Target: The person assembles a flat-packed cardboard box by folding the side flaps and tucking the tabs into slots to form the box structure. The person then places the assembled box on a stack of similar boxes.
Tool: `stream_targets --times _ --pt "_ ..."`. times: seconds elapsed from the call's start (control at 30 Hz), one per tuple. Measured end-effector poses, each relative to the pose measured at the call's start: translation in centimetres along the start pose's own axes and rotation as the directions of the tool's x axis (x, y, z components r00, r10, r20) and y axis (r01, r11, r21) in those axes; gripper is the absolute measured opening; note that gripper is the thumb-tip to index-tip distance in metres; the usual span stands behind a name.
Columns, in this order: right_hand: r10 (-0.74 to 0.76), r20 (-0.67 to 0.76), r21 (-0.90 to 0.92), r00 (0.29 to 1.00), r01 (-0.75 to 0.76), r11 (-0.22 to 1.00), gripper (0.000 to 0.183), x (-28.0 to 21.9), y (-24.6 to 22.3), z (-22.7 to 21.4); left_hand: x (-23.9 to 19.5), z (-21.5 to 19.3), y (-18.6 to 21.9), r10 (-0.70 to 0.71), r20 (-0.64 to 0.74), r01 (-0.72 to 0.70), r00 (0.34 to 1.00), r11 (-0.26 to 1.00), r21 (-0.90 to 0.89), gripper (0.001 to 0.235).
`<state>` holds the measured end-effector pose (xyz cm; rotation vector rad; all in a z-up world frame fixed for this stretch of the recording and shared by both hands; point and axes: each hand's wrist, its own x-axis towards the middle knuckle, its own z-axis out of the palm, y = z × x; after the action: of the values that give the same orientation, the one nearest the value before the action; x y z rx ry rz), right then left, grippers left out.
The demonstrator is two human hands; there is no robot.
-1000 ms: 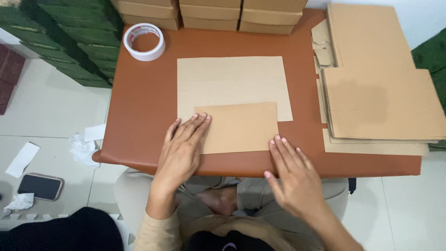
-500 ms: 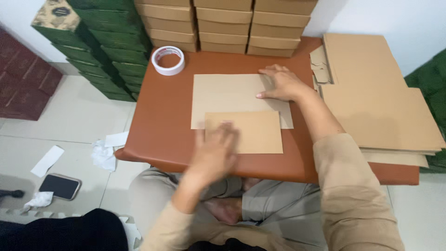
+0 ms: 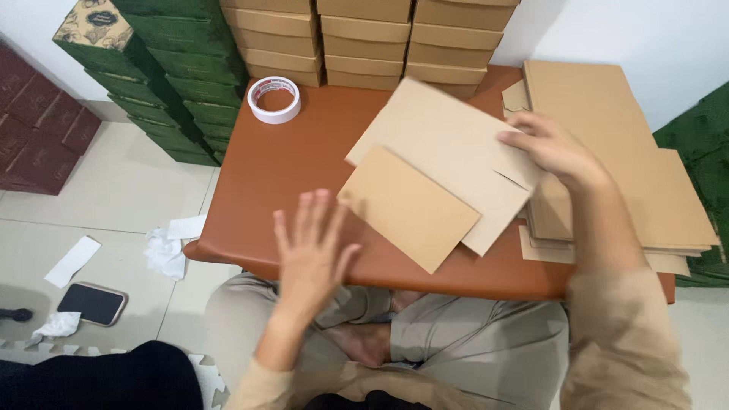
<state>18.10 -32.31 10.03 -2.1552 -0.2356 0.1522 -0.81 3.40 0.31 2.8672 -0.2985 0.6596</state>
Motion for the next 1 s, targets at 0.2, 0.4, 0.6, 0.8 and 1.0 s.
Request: stream_targets --times 0.2,0.4,0.6,0.8,1.0 --pt "0.163 -0.154 0.432 0.975 -0.082 0.898 0.018 -9.8 4.9 1.0 -1.2 -5.3 2.8 -0.041 -0.152 -0.009 0.988 0.948 -0.317 0.080" --pt "0.271 -0.256 0.698 0.928 -0.016 0.716 0.018 -18.3 3.7 5.6 1.8 -4.7 7.5 -0.009 -0.122 -0.043 0.993 0.907 -0.419 0.095" --pt "0.281 -0.445 0.712 0.851 0.145 0.687 0.017 -21.3 5.2 8.6 5.4 -2.1 3.9 -0.249 0.002 0.209 0.968 0.806 -0.553 0.081" --pt "0.521 -0.355 0.879 0.777 0.088 0.468 0.049 -23.3 6.5 14.8 9.5 2.0 -3.6 -0.342 -0.248 0.303 0.907 0.936 -0.180 0.111" --pt "0.391 -0.181 0.927 0.903 0.024 0.374 0.039 -23.1 5.8 22.0 2.9 -9.1 1.1 0.383 0.020 -0.279 0.924 0.709 -0.648 0.087"
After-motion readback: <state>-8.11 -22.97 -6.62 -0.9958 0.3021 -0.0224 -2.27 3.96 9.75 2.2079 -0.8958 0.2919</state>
